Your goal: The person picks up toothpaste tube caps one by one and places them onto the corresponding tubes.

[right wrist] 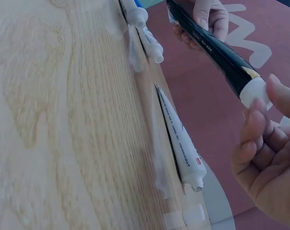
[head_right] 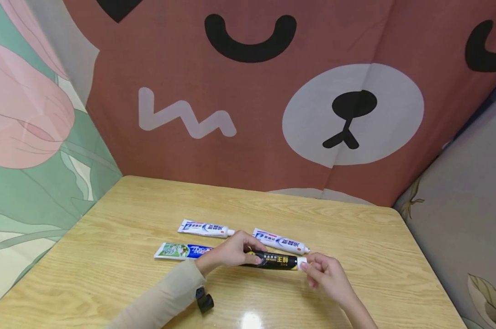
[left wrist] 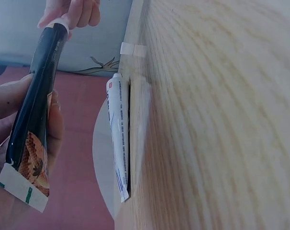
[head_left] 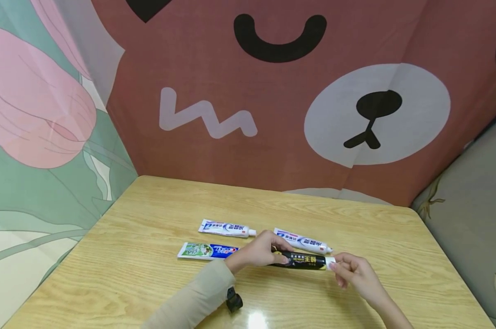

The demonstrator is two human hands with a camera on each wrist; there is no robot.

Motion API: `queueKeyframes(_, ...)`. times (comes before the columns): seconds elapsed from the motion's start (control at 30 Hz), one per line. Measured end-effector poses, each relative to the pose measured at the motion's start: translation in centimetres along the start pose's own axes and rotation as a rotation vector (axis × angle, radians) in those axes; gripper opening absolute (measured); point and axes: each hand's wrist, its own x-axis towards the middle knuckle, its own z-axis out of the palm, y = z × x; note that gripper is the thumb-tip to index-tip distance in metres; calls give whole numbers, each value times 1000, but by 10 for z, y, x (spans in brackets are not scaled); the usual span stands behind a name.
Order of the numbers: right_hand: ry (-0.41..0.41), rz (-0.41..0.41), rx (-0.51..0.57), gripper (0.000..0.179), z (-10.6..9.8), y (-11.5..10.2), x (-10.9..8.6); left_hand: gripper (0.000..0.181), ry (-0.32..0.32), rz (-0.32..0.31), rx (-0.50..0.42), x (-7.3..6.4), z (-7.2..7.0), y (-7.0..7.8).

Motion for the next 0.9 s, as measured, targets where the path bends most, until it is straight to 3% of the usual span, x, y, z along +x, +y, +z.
queueKeyframes(0.13,44,6,-92,20,4,-3,2,21,4,-5,0,0,1,0)
queueKeyframes(0.27,112,141,-161,34,11,-7,5,21,11,-7,20,0,2,1)
queueKeyframes(0.43,144,292,-127,39,14,-10,7,21,6,2,52,-1,2,4)
queueKeyframes(0.7,38,339,-80,44,7,-13,4,22,-16,33,99,0,3,6)
queueKeyframes(0.9,-14,389,-5,44,6,-8,3,23,-43,79,202,1,3,5)
